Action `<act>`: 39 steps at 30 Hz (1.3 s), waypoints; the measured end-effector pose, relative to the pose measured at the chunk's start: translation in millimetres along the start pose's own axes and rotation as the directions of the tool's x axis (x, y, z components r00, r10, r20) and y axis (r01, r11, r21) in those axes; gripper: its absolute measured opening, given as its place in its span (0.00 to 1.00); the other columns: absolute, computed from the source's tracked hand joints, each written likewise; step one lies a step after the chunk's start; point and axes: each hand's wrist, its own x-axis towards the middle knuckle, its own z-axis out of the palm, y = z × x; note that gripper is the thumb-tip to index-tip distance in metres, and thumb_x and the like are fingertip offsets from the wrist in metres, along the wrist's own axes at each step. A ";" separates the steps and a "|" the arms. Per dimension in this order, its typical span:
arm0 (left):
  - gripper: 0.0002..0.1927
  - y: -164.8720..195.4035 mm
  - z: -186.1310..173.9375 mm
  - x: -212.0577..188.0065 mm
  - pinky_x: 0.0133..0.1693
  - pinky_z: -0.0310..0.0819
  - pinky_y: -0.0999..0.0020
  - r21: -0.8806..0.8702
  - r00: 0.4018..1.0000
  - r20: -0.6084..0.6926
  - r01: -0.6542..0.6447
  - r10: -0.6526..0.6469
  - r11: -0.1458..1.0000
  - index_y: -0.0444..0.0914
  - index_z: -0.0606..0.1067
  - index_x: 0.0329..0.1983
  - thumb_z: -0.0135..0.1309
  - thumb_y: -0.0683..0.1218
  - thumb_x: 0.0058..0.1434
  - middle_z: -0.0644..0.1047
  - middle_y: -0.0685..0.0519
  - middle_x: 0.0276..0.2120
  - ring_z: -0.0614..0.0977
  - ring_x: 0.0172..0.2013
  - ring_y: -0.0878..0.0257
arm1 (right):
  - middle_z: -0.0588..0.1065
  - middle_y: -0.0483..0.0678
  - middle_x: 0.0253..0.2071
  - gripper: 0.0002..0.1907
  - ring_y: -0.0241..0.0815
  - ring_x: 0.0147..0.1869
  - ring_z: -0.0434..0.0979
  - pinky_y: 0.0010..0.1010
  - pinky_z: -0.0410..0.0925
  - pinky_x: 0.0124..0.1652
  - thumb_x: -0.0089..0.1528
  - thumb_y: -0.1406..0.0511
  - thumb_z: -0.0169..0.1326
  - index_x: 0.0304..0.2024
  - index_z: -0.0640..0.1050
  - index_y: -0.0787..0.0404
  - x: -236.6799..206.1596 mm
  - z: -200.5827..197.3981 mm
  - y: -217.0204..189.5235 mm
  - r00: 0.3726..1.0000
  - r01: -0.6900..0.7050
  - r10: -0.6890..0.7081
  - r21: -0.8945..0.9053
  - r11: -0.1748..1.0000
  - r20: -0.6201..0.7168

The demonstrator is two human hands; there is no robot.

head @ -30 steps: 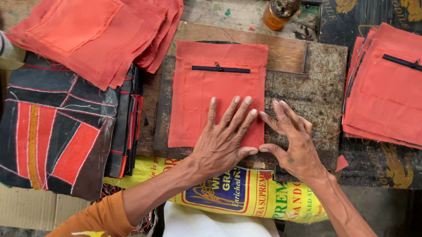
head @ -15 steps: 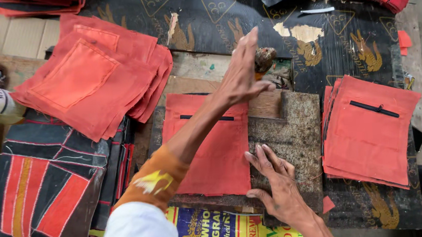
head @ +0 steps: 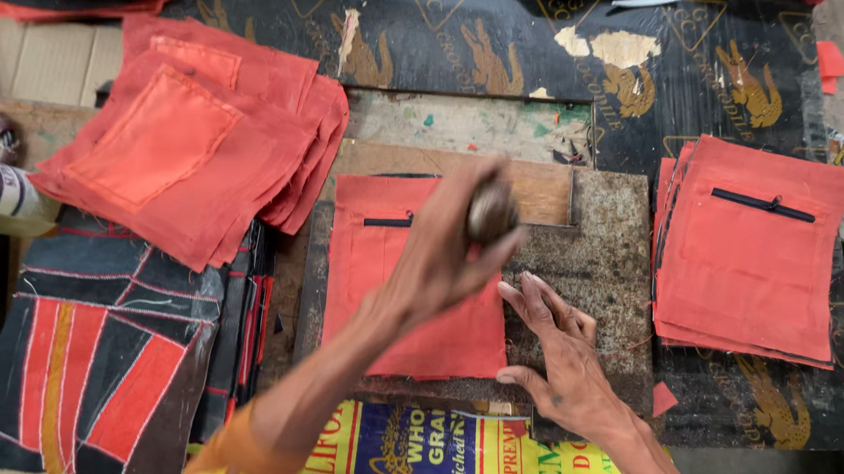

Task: The person assembles small red fabric pouches by hand. They align a black zipper on the pouch, press it into place, and use a small stone to rub and secure the seam. The finished pouches are stacked on the table.

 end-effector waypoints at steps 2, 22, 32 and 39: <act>0.37 8.3 1.2 -49.8 0.56 0.77 0.60 -0.075 0.988 0.068 0.146 -0.141 0.986 0.35 0.64 0.68 0.67 0.44 0.58 0.75 0.43 0.52 0.81 0.53 0.49 | 0.64 0.48 0.73 0.59 0.50 0.79 0.50 0.47 0.45 0.66 0.53 0.53 0.64 0.75 0.44 0.62 -2.9 -0.4 0.7 1.000 -0.002 0.002 -0.005 1.000 0.002; 0.23 17.6 41.1 -111.2 0.51 0.77 0.63 -0.262 0.979 0.142 0.179 -0.146 0.948 0.39 0.70 0.58 0.61 0.40 0.60 0.77 0.46 0.47 0.81 0.48 0.55 | 0.77 0.41 0.58 0.41 0.39 0.65 0.73 0.30 0.63 0.66 0.55 0.77 0.42 0.74 0.61 0.58 41.0 7.9 32.3 0.992 -0.087 0.109 0.281 0.956 -0.066; 0.29 11.2 43.6 -127.4 0.51 0.74 0.54 -0.149 0.998 0.041 0.061 -0.055 0.987 0.35 0.68 0.56 0.63 0.40 0.51 0.74 0.40 0.48 0.77 0.49 0.44 | 0.80 0.44 0.55 0.39 0.41 0.64 0.75 0.32 0.60 0.66 0.57 0.80 0.39 0.73 0.64 0.61 37.5 16.0 34.4 0.989 0.000 0.021 0.144 0.990 -0.147; 0.28 7.8 43.2 -135.5 0.54 0.75 0.59 -0.168 0.985 0.029 0.172 -0.170 0.971 0.37 0.69 0.60 0.65 0.42 0.57 0.75 0.42 0.51 0.79 0.51 0.48 | 0.78 0.45 0.58 0.39 0.40 0.66 0.73 0.29 0.64 0.67 0.58 0.74 0.49 0.74 0.66 0.59 37.9 19.4 23.2 0.983 -0.061 0.081 0.127 0.990 -0.163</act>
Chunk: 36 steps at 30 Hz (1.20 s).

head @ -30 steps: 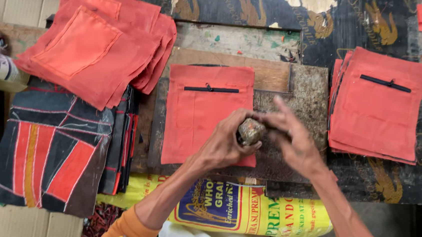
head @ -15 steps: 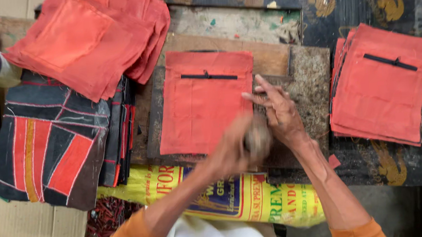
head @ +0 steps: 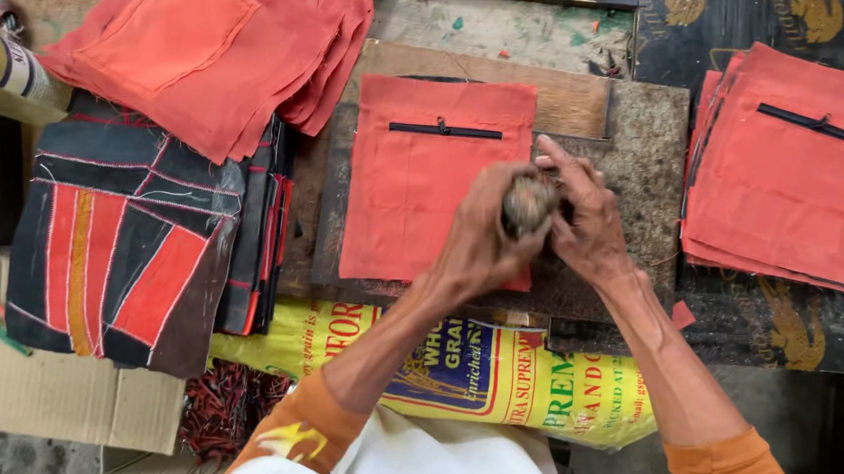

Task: The person assembles small red fabric pouches by hand. They align a black zipper on the pouch, press it into place, and use a small stone to rub and secure the seam. The finished pouches are stacked on the table.

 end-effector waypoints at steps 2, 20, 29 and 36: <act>0.31 4.6 -4.6 -8.2 0.56 0.72 0.55 -0.032 0.993 0.091 -0.079 0.081 0.996 0.36 0.69 0.58 0.65 0.40 0.50 0.74 0.41 0.50 0.77 0.53 0.45 | 0.81 0.43 0.53 0.38 0.42 0.65 0.71 0.33 0.60 0.66 0.59 0.68 0.59 0.72 0.64 0.63 -1.3 2.0 -3.6 0.999 0.048 -0.048 -0.039 0.998 -0.010; 0.29 17.4 -48.8 -35.2 0.55 0.72 0.54 0.063 0.993 0.006 -0.121 0.121 0.991 0.36 0.68 0.58 0.64 0.40 0.52 0.74 0.42 0.48 0.78 0.51 0.45 | 0.82 0.41 0.51 0.41 0.43 0.64 0.71 0.36 0.61 0.64 0.58 0.57 0.66 0.70 0.67 0.64 -3.1 11.2 -16.2 0.994 0.097 -0.103 -0.143 0.985 -0.034; 0.26 37.2 -80.0 -39.5 0.53 0.74 0.58 0.101 0.991 -0.026 -0.131 0.134 0.986 0.37 0.69 0.55 0.63 0.40 0.54 0.75 0.44 0.46 0.80 0.49 0.49 | 0.81 0.42 0.53 0.40 0.41 0.66 0.71 0.34 0.60 0.66 0.57 0.63 0.67 0.70 0.67 0.63 -1.5 15.1 -18.0 0.992 0.113 -0.118 -0.100 0.989 -0.048; 0.25 6.9 -44.2 -27.8 0.51 0.75 0.59 0.029 1.000 -0.027 -0.006 0.006 1.000 0.37 0.70 0.55 0.64 0.42 0.54 0.76 0.44 0.46 0.80 0.47 0.49 | 0.82 0.42 0.51 0.37 0.43 0.65 0.71 0.34 0.61 0.64 0.58 0.64 0.67 0.68 0.68 0.62 -0.3 15.8 -20.0 0.994 0.100 -0.107 -0.166 0.981 -0.033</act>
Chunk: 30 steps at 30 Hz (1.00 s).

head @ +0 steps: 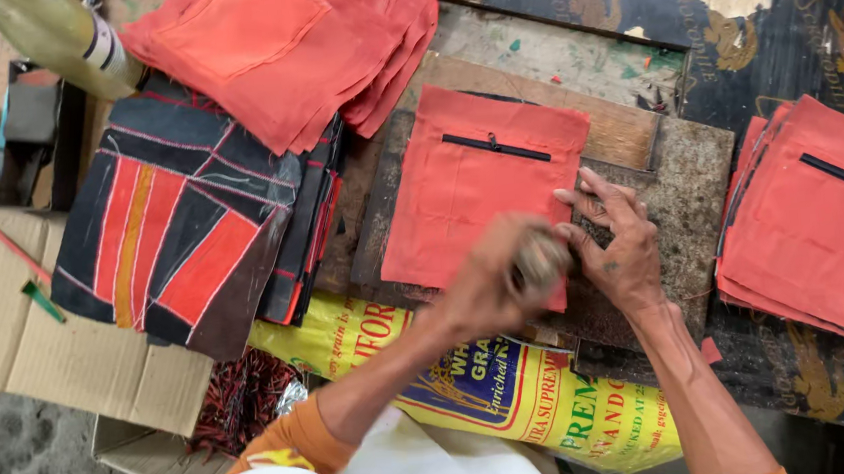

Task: The person assembles small red fabric pouches by hand. They align a black zipper on the pouch, press it into place, and use a small stone to rub and secure the seam. The finished pouches are stacked on the table.

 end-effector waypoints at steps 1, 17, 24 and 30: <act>0.27 0.1 8.5 0.6 0.54 0.73 0.57 -0.017 0.993 0.082 -0.082 0.083 0.997 0.37 0.69 0.54 0.64 0.42 0.51 0.75 0.43 0.46 0.79 0.49 0.46 | 0.82 0.41 0.52 0.35 0.42 0.65 0.71 0.33 0.61 0.65 0.61 0.66 0.63 0.69 0.68 0.62 -0.2 -0.1 0.8 1.000 -0.020 0.020 0.027 0.999 0.009; 0.21 4.8 7.8 15.6 0.48 0.73 0.57 -0.010 0.999 -0.048 0.023 -0.023 1.000 0.37 0.68 0.54 0.63 0.40 0.60 0.73 0.42 0.44 0.76 0.45 0.47 | 0.82 0.46 0.53 0.29 0.41 0.65 0.71 0.34 0.61 0.67 0.64 0.74 0.52 0.70 0.67 0.62 2.6 -5.7 13.0 0.996 -0.079 0.068 0.215 0.973 0.059; 0.25 20.5 -32.8 -26.8 0.41 0.81 0.66 -0.094 0.930 0.004 0.367 -0.369 0.925 0.38 0.70 0.53 0.67 0.44 0.54 0.79 0.49 0.39 0.84 0.38 0.60 | 0.77 0.52 0.50 0.40 0.38 0.53 0.78 0.27 0.72 0.52 0.64 0.77 0.59 0.73 0.53 0.68 53.0 30.3 10.6 0.958 -0.116 0.237 0.541 0.833 -0.159; 0.25 -20.9 0.8 -4.1 0.45 0.79 0.63 -0.037 0.987 0.075 0.143 -0.140 0.989 0.36 0.70 0.53 0.67 0.43 0.54 0.77 0.47 0.42 0.82 0.41 0.56 | 0.78 0.50 0.56 0.43 0.37 0.60 0.80 0.26 0.74 0.59 0.55 0.82 0.58 0.72 0.61 0.66 69.7 -18.3 12.0 0.971 -0.209 0.238 0.625 0.752 0.039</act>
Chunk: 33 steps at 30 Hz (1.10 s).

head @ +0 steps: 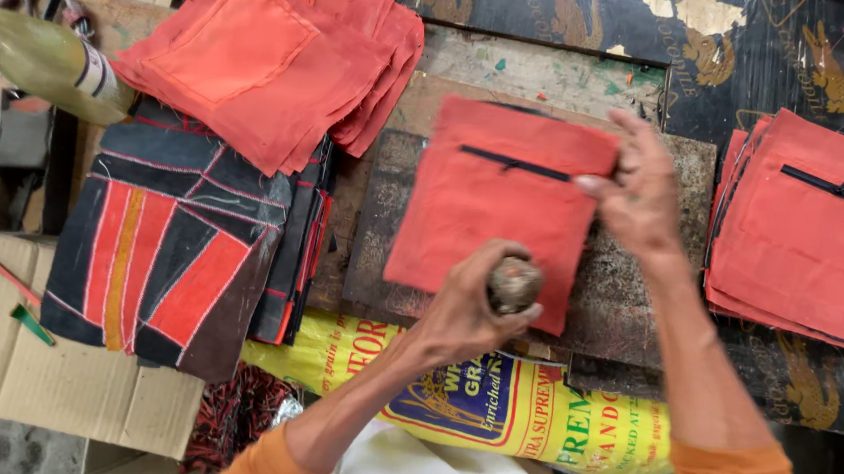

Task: The person assembles small red fabric pouches by hand. They align a black zipper on the pouch, press it into place, and use a small stone to rub and secure the seam. The finished pouches are stacked on the table.

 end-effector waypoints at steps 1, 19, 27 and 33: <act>0.25 2.3 7.9 8.6 0.45 0.78 0.62 0.011 0.999 0.026 -0.041 0.041 0.999 0.36 0.70 0.53 0.67 0.42 0.53 0.76 0.46 0.42 0.81 0.42 0.55 | 0.78 0.53 0.53 0.41 0.40 0.58 0.80 0.28 0.73 0.56 0.57 0.81 0.58 0.72 0.62 0.65 -2.9 -7.3 -4.6 0.995 -0.086 0.077 -0.142 0.986 -0.069; 0.25 37.3 -28.4 36.0 0.50 0.78 0.61 0.141 0.990 -0.078 -0.108 0.120 0.984 0.36 0.70 0.56 0.66 0.43 0.58 0.76 0.43 0.47 0.81 0.46 0.51 | 0.60 0.61 0.75 0.31 0.62 0.81 0.54 0.48 0.53 0.75 0.68 0.69 0.46 0.74 0.58 0.68 -71.9 61.3 27.3 0.969 0.204 -0.239 -0.724 0.659 0.055; 0.24 26.9 -50.0 34.1 0.46 0.78 0.62 0.085 0.990 -0.135 -0.015 0.027 0.996 0.37 0.70 0.57 0.64 0.46 0.60 0.78 0.46 0.43 0.81 0.42 0.56 | 0.59 0.61 0.76 0.31 0.61 0.81 0.53 0.50 0.49 0.76 0.70 0.66 0.48 0.74 0.58 0.67 -65.9 68.1 19.6 0.972 0.198 -0.222 -0.773 0.603 0.075; 0.23 36.9 -70.6 37.8 0.46 0.77 0.63 0.144 0.996 -0.088 -0.012 0.025 0.989 0.37 0.71 0.54 0.65 0.46 0.59 0.78 0.47 0.42 0.82 0.41 0.57 | 0.58 0.64 0.75 0.32 0.62 0.80 0.54 0.52 0.49 0.74 0.68 0.66 0.48 0.73 0.57 0.69 -60.8 68.6 22.2 0.969 0.204 -0.232 -0.791 0.577 0.081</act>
